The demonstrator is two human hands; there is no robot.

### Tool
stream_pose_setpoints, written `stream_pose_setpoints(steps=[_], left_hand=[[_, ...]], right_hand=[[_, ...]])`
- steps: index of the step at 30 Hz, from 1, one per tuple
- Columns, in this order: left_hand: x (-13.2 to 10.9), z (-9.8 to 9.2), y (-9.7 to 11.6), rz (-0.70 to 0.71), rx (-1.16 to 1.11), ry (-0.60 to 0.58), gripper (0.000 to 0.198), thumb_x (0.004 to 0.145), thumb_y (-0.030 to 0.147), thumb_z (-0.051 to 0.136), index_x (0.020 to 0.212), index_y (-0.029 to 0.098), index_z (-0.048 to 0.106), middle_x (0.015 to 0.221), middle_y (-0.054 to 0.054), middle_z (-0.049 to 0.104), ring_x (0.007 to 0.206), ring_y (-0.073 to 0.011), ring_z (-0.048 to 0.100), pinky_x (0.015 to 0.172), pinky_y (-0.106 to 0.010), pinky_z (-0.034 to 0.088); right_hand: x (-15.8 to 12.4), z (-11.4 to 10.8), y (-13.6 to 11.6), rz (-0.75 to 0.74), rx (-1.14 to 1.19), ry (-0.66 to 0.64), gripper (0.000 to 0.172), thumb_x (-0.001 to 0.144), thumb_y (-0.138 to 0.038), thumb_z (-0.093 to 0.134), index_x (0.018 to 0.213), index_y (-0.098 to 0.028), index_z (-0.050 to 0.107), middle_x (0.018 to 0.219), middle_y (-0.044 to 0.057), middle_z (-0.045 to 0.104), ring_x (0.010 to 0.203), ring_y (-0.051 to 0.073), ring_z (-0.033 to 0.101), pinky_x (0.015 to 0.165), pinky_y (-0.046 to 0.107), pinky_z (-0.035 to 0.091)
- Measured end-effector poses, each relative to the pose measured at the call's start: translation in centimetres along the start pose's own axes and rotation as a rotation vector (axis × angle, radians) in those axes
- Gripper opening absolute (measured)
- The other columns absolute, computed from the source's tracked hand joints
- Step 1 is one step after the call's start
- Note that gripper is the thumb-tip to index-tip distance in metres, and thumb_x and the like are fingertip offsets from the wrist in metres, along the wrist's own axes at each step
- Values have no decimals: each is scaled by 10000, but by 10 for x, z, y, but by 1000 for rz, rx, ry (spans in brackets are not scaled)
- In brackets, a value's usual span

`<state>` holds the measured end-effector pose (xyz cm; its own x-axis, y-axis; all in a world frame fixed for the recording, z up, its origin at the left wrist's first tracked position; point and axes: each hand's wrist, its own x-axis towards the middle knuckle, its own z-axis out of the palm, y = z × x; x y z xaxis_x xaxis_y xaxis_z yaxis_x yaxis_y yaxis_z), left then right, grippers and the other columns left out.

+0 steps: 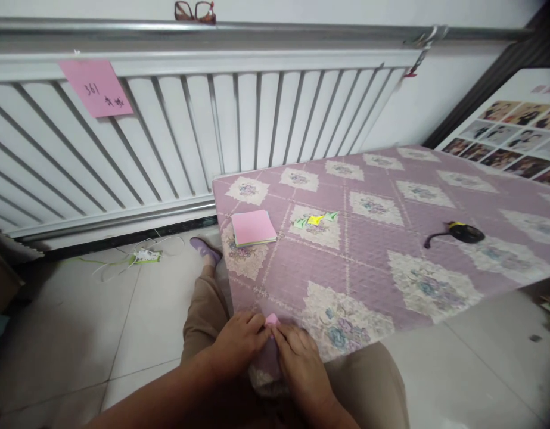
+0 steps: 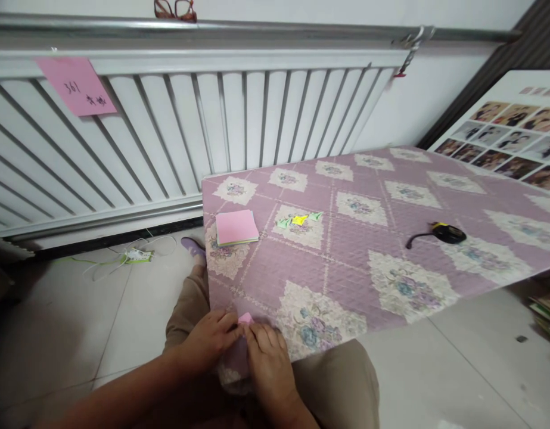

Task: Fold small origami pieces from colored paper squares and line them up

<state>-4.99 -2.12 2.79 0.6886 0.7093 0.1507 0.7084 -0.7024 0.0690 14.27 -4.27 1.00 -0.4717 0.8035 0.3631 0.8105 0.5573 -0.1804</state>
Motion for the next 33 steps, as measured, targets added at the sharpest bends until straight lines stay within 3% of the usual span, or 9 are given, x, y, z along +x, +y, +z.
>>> stream_pose_setpoints(steps=[6,13,20,27,30,33], left_hand=[[-5,3,0,-29,-35,68,228,931,162,492,1154,144,534,1007,-73,578,860,-197,527,764,-336,488],[-7,1,1,-46,-36,-32,266,947,188,462,1202,138,522,983,-78,589,864,-206,535,779,-352,492],[-5,-5,1,-137,-5,-65,302,941,241,494,1241,212,516,1032,-75,575,911,-220,522,796,-376,469],[-13,3,3,-203,-94,24,321,909,204,551,1229,236,536,1075,-55,584,949,-211,513,850,-368,448],[-12,2,5,-242,-111,27,298,891,185,568,1188,217,567,1067,-57,593,942,-212,518,846,-365,448],[-2,-5,5,-288,-132,-46,165,883,197,572,1038,221,623,972,-33,606,891,-206,529,795,-353,453]], right_hand=[[-3,2,0,5,-8,-7,435,828,-61,513,1227,-226,561,1111,52,656,1000,218,573,862,359,441],[1,-1,-1,10,-17,-89,511,778,-69,594,1261,-226,540,1132,64,649,1002,245,565,869,387,441],[0,0,-3,37,-40,-115,435,778,-126,626,1193,-251,587,1132,65,657,1024,270,565,860,422,405],[4,-9,-4,76,25,-103,421,819,-113,555,1201,-288,575,1070,48,670,965,238,580,827,387,422],[10,-14,-2,107,80,-120,376,800,-134,601,1145,-285,606,1014,42,672,927,237,583,807,381,436],[20,-17,3,137,144,-154,322,757,-148,670,1047,-288,644,927,30,662,861,222,588,743,343,449]])
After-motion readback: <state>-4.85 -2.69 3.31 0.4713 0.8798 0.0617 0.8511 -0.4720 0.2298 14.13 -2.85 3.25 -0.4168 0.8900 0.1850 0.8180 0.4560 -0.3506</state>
